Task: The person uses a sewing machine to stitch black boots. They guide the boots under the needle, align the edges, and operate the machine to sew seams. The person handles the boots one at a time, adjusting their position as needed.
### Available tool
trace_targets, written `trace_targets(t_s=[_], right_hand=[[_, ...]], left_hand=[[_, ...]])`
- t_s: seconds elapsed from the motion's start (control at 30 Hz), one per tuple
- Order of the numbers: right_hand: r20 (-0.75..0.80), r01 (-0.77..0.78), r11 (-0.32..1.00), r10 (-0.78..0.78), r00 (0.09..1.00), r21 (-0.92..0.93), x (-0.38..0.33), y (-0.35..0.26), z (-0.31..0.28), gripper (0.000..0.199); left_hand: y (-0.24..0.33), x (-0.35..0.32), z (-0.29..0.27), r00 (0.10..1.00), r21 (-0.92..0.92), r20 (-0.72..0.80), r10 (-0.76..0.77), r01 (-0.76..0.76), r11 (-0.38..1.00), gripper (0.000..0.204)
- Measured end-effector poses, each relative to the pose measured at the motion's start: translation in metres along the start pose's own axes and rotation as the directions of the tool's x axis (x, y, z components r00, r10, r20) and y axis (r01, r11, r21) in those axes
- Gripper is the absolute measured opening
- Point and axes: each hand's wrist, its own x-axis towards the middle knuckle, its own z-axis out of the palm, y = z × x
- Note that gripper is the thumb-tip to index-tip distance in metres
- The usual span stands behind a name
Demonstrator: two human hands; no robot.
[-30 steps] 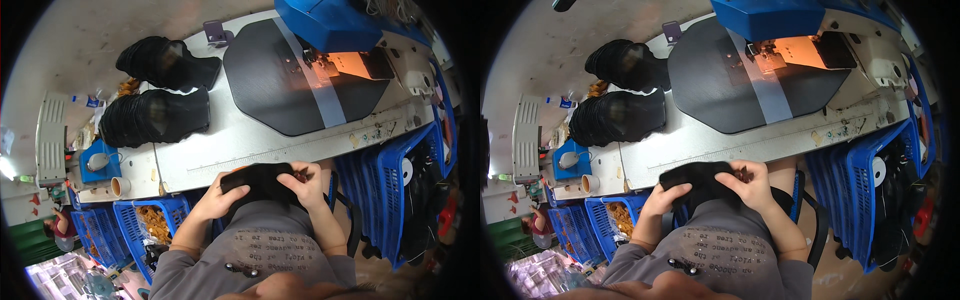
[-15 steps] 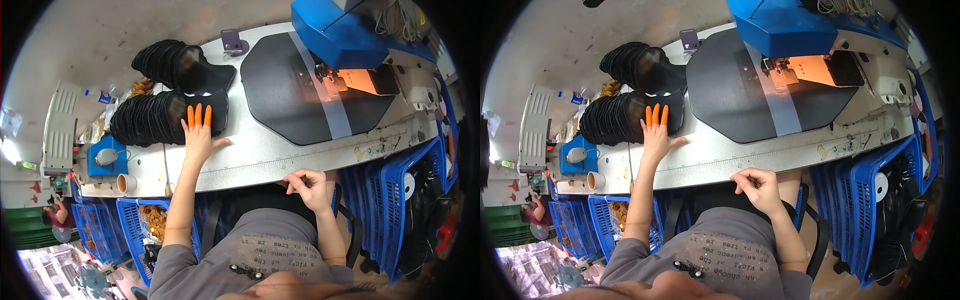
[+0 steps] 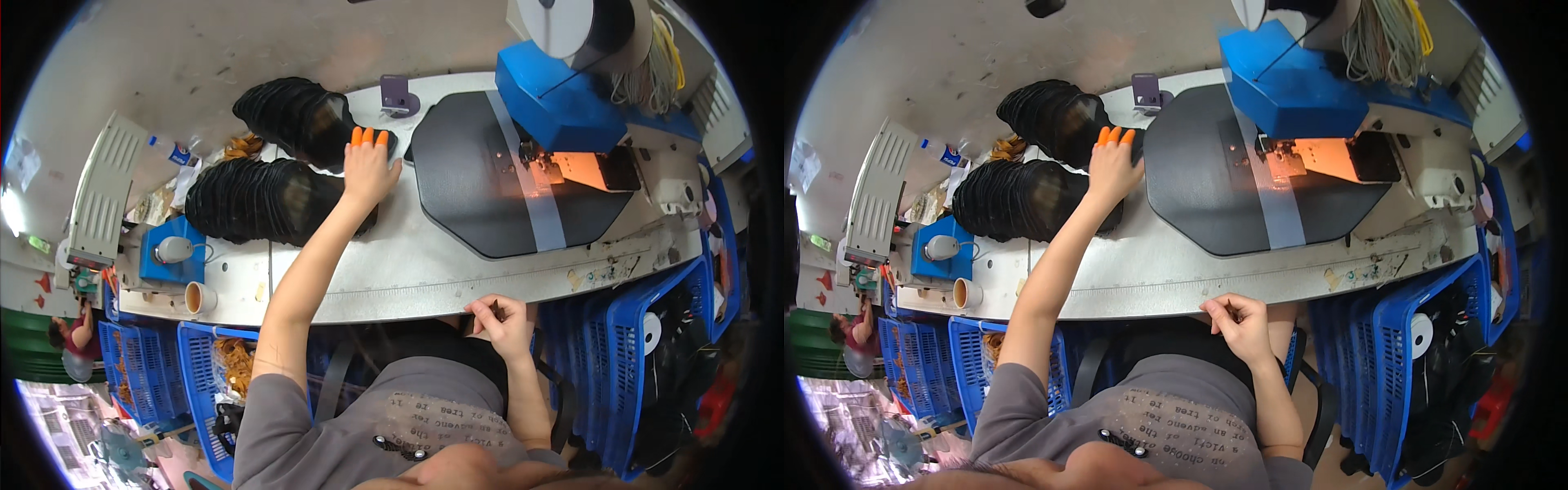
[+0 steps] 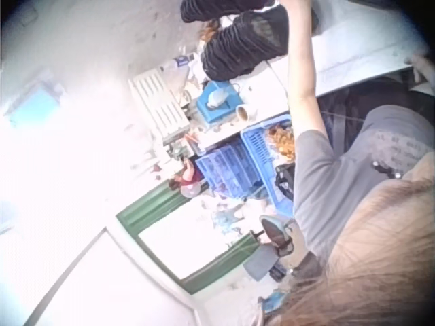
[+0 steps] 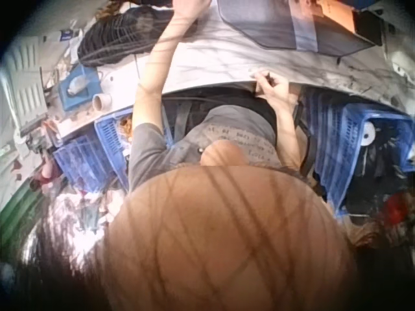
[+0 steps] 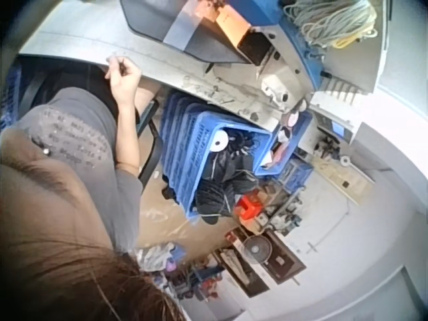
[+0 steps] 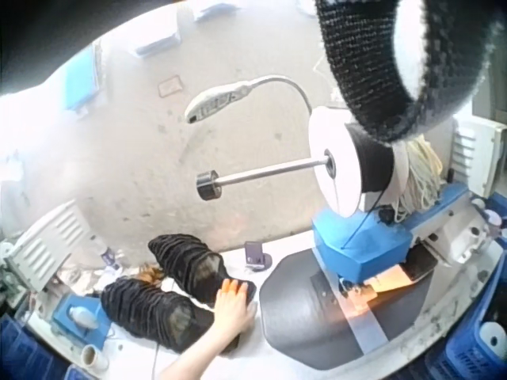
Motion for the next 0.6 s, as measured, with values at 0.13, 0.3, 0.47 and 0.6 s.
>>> trace_targets(t_s=[0.13,0.3,0.47,0.6], right_hand=[[-0.042,0.043,0.999,-0.043,0.998,-0.007,-0.004,-0.001,-0.004,0.016],[-0.09,0.055,0.997,-0.06,0.994,-0.051,-0.008,0.003,-0.016,0.016],[-0.072,0.045,0.998,-0.047,0.996,-0.037,-0.009,0.005,-0.02,0.016],[-0.054,0.093,0.987,-0.1,0.994,-0.129,-0.007,-0.003,-0.026,0.015]], left_hand=[[-0.002,0.037,0.045,0.974,0.243,0.197,-0.115,0.065,0.968,0.027],[-0.009,0.046,0.049,0.993,0.287,0.117,0.007,-0.041,0.957,0.008],[-0.027,0.066,-0.003,0.991,0.078,-0.132,-0.012,0.023,0.997,0.007],[-0.011,0.074,-0.069,0.951,0.088,-0.309,0.012,0.016,0.996,0.021]])
